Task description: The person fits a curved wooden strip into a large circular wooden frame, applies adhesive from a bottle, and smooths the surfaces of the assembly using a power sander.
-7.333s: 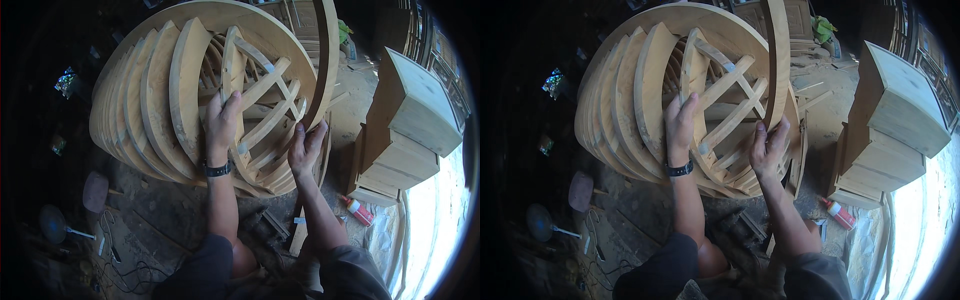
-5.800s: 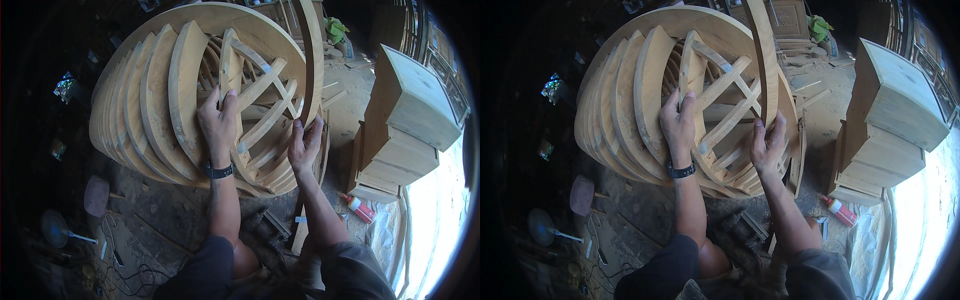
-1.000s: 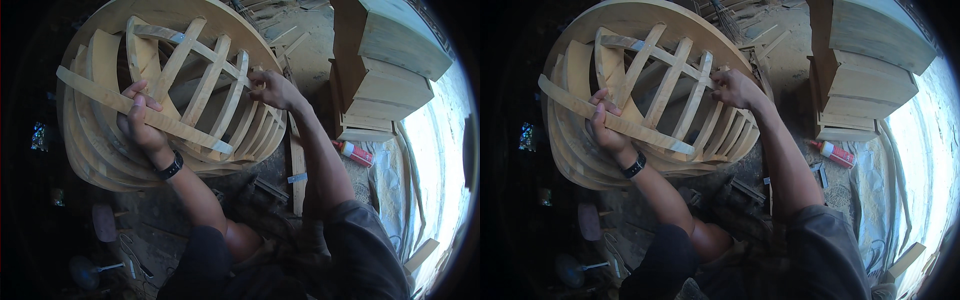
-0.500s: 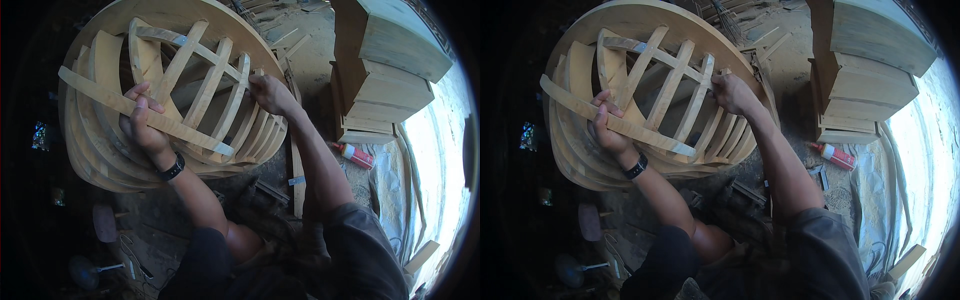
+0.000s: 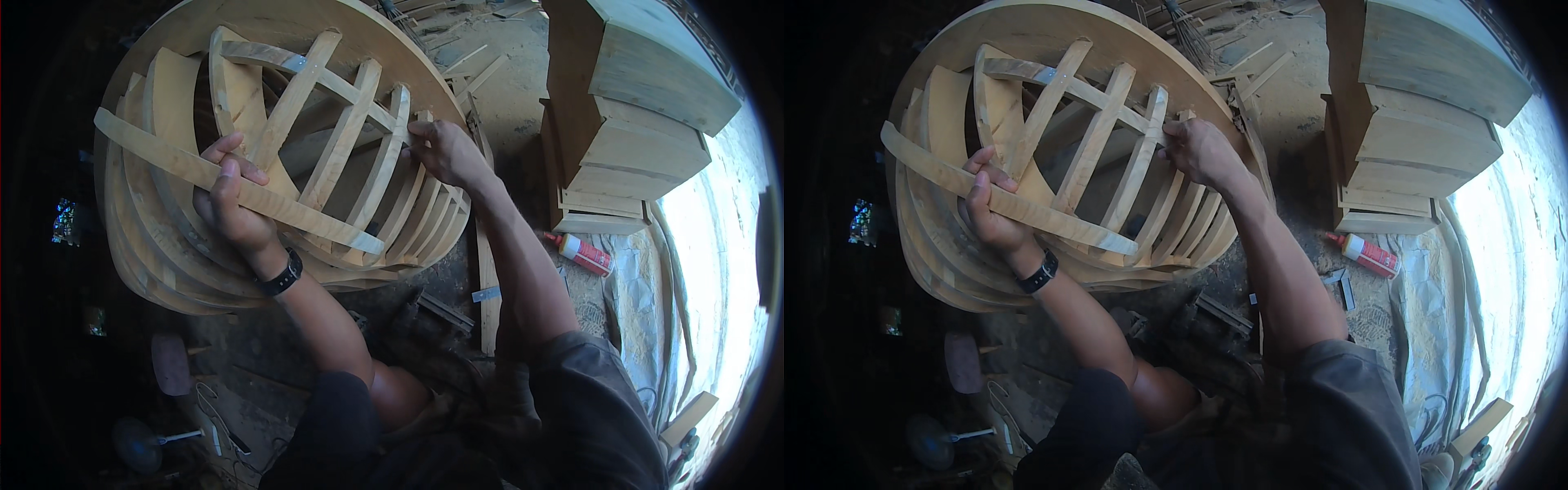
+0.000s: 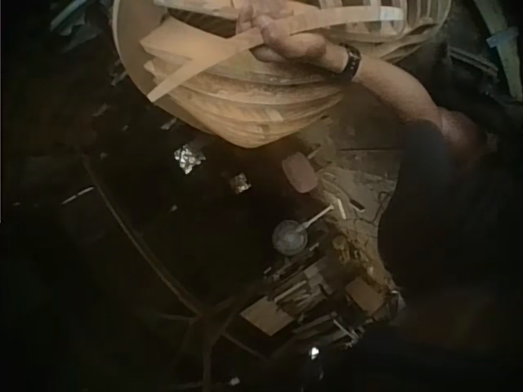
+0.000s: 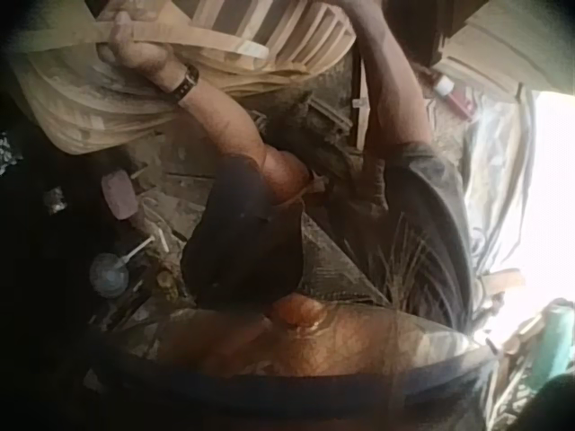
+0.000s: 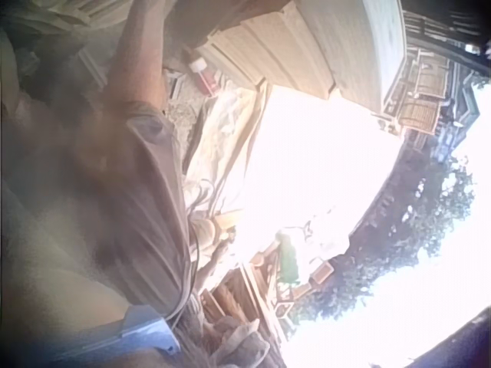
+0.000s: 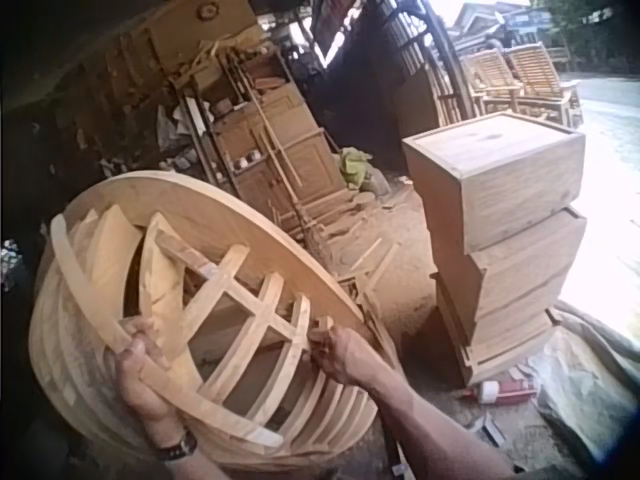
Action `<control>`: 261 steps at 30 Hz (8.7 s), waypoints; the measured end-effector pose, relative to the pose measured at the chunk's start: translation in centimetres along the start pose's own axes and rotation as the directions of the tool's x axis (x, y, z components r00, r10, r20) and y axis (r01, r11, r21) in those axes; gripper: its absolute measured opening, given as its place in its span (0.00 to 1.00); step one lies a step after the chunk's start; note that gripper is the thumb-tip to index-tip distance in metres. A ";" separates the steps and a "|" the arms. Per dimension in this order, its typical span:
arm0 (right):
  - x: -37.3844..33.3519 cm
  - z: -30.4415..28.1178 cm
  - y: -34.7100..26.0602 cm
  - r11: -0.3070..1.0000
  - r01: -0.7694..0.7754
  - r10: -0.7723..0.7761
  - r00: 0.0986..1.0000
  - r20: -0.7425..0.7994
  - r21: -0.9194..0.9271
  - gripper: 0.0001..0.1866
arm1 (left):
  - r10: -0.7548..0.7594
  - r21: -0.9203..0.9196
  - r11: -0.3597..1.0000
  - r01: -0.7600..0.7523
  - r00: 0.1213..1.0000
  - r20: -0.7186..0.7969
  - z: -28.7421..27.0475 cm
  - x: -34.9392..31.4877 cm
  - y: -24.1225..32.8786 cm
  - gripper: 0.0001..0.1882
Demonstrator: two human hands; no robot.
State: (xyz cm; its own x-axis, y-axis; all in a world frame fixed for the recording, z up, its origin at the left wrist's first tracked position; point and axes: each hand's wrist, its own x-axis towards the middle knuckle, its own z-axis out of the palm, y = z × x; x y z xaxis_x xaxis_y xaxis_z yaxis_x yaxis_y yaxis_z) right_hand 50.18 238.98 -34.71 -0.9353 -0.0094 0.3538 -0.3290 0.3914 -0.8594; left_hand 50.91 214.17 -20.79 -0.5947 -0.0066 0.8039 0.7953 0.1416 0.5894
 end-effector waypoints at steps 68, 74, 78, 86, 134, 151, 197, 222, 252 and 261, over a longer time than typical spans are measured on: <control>-3.3 2.7 -7.9 0.840 0.518 -0.539 0.831 -0.135 -0.164 0.15 | -0.091 -0.103 0.991 0.082 0.992 -0.085 0.6 0.2 0.7 0.35; -3.9 6.2 -7.6 0.872 0.440 -0.489 0.810 -0.324 -0.216 0.16 | -0.023 0.054 0.998 0.022 1.000 0.015 1.5 -0.1 1.2 0.40; -4.3 7.6 -7.6 0.913 0.374 -0.408 0.830 -0.381 -0.163 0.17 | -0.041 0.008 0.999 0.040 0.985 0.167 0.9 0.5 0.8 0.40; -4.1 5.7 -7.3 0.921 0.359 -0.388 0.888 -0.247 -0.153 0.16 | 0.051 0.195 0.976 -0.093 0.976 0.211 0.7 0.9 0.4 0.38; -4.1 5.4 -8.5 0.864 0.476 -0.502 0.804 -0.319 -0.162 0.16 | -0.029 -0.154 0.987 0.043 0.995 0.096 1.3 0.8 0.6 0.42; -2.4 7.4 -9.7 0.851 0.488 -0.517 0.721 -0.462 -0.192 0.17 | -0.049 0.019 0.999 0.048 0.994 0.098 1.0 0.4 0.2 0.41; -2.2 9.1 -7.3 0.817 0.558 -0.552 0.680 -0.483 -0.146 0.24 | -0.022 0.111 0.994 0.000 0.981 0.194 0.6 0.2 -0.1 0.48; -2.6 8.1 -8.2 0.884 0.465 -0.443 0.793 -0.419 -0.053 0.19 | -0.108 -0.062 0.991 0.121 0.976 0.187 0.6 0.3 1.2 0.41; -2.0 8.6 -10.3 0.880 0.448 -0.474 0.796 -0.378 -0.160 0.20 | -0.140 -0.056 0.988 0.145 0.987 0.081 -0.2 0.4 -0.6 0.24; -2.3 7.9 -10.5 0.841 0.501 -0.537 0.734 -0.415 -0.203 0.19 | -0.230 -0.203 0.949 0.242 0.970 0.079 0.2 -0.2 1.0 0.33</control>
State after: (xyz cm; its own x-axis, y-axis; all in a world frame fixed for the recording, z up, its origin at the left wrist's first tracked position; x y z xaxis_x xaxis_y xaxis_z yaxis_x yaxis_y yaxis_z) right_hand 54.79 227.65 -29.39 -0.4561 0.1643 0.8746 -0.7188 0.5114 -0.4709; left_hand 51.82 214.55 -20.39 -0.7691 0.0391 0.6380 0.6350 -0.0679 0.7696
